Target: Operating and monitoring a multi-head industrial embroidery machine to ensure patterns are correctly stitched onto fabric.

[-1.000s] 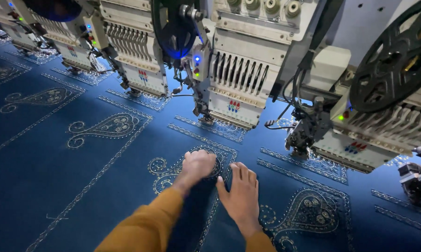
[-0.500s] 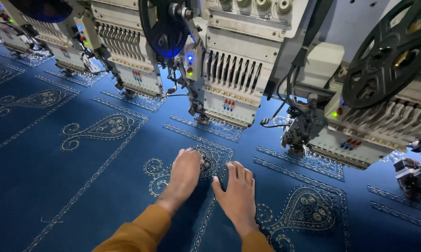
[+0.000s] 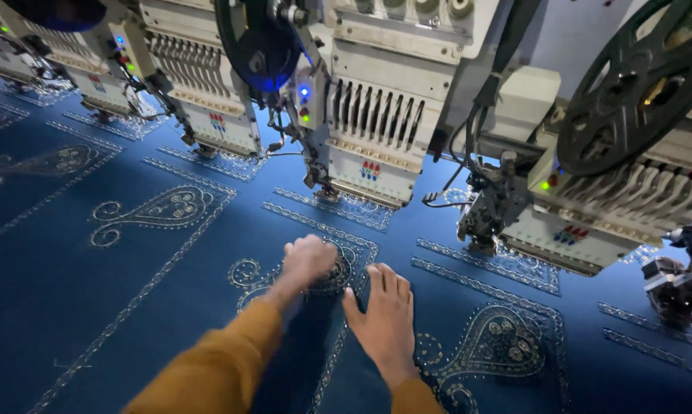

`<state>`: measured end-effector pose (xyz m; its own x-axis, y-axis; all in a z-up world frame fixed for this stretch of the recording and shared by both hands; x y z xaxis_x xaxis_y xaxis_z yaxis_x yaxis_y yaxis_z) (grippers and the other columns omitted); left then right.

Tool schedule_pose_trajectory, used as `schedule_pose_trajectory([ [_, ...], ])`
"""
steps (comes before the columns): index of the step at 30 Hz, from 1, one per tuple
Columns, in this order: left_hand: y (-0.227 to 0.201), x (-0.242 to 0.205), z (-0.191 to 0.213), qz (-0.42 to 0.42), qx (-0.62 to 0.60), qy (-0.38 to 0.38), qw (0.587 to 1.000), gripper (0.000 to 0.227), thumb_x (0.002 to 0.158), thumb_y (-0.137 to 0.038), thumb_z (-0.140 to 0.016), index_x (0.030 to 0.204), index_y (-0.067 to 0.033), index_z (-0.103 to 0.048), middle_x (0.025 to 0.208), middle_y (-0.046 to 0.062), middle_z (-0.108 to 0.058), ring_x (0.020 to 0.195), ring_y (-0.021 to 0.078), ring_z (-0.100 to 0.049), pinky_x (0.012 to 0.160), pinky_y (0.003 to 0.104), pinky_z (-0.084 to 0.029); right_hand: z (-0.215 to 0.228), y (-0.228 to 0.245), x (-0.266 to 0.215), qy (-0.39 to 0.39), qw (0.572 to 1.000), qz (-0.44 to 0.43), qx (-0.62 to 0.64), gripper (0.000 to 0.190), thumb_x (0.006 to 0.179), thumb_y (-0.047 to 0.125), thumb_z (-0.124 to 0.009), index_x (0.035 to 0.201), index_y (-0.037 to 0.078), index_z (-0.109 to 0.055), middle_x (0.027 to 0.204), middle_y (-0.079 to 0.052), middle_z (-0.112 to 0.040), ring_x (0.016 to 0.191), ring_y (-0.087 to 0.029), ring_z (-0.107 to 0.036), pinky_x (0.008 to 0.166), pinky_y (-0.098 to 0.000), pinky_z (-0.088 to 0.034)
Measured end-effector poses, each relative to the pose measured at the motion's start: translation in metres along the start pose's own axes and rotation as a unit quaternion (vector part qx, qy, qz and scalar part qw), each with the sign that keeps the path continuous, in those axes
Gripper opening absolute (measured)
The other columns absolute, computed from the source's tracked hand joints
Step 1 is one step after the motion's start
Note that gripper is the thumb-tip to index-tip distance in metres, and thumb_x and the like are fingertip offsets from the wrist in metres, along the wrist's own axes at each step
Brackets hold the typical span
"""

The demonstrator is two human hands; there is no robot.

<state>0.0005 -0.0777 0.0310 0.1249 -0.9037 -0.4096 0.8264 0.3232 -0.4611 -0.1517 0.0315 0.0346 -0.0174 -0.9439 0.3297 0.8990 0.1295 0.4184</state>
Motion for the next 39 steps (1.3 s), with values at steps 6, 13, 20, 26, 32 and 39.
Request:
schedule_pose_trajectory([
  [6, 0.01, 0.078, -0.045, -0.221, -0.091, -0.086, 0.967, 0.028, 0.099, -0.021, -0.043, 0.094, 0.0047, -0.054, 0.102, 0.03, -0.067, 0.097, 0.0478, -0.065, 0.086, 0.056, -0.05, 0.002, 0.001, -0.001, -0.014, 1.0, 0.014, -0.008, 0.055, 0.096, 0.048, -0.058, 0.136, 0.012, -0.057, 0.137, -0.009, -0.058, 0.126, -0.034, -0.05, 0.104, -0.0514, -0.042],
  [13, 0.003, 0.014, -0.027, -0.146, -0.129, -0.057, 0.979, 0.02, 0.101, -0.017, -0.044, 0.115, -0.0018, -0.045, 0.109, 0.026, -0.068, 0.097, 0.0421, -0.068, 0.081, 0.056, -0.054, 0.003, 0.002, 0.0, -0.014, 1.0, 0.015, -0.004, 0.054, 0.094, 0.046, -0.062, 0.136, 0.013, -0.058, 0.138, -0.009, -0.058, 0.126, -0.035, -0.05, 0.104, -0.0522, -0.043],
  [20, -0.01, -0.021, -0.025, -0.228, 0.305, -0.018, 0.924, 0.007, 0.105, -0.013, -0.048, 0.1, -0.0119, -0.052, 0.091, 0.005, -0.062, 0.076, 0.0201, -0.058, 0.072, 0.035, -0.052, 0.003, 0.004, -0.001, -0.002, 1.0, -0.003, 0.001, 0.055, 0.094, 0.046, -0.062, 0.137, 0.013, -0.057, 0.139, -0.008, -0.058, 0.127, -0.034, -0.05, 0.105, -0.0519, -0.043],
  [26, -0.005, -0.062, 0.019, -0.187, -0.096, -0.069, 0.975, 0.026, 0.098, -0.007, -0.029, 0.078, -0.0075, -0.046, 0.117, 0.022, -0.051, 0.119, 0.0306, -0.036, 0.09, 0.048, -0.039, 0.003, 0.001, 0.0, -0.008, 1.0, -0.003, 0.0, 0.055, 0.094, 0.045, -0.063, 0.137, 0.012, -0.058, 0.139, -0.009, -0.058, 0.127, -0.033, -0.05, 0.105, -0.0515, -0.042],
  [32, -0.014, -0.006, -0.009, -0.189, 0.235, -0.094, 0.949, 0.023, 0.093, 0.009, -0.053, 0.102, 0.0049, -0.073, 0.13, 0.026, -0.058, 0.121, 0.0401, -0.056, 0.086, 0.046, -0.06, -0.002, -0.002, -0.001, -0.011, 1.0, 0.002, -0.01, 0.055, 0.093, 0.048, -0.062, 0.136, 0.014, -0.057, 0.14, -0.009, -0.057, 0.127, -0.033, -0.05, 0.104, -0.052, -0.043],
  [39, -0.004, -0.006, -0.007, -0.189, -0.112, -0.014, 0.976, 0.015, 0.095, 0.002, -0.052, 0.093, -0.0083, -0.063, 0.099, 0.009, -0.067, 0.089, 0.019, -0.063, 0.077, 0.034, -0.058, -0.002, -0.002, -0.001, -0.038, 0.999, 0.026, -0.017, 0.055, 0.093, 0.048, -0.063, 0.135, 0.014, -0.057, 0.137, -0.009, -0.058, 0.124, -0.034, -0.051, 0.1, -0.052, -0.045],
])
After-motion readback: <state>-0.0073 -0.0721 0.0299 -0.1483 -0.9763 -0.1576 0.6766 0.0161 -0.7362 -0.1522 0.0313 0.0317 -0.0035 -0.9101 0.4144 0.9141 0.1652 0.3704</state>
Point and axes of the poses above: each hand's wrist, its own x-axis towards the middle knuckle, its own z-axis out of the back of the hand, y = z × x, the point moved 6 cm from there along x, towards the middle knuckle
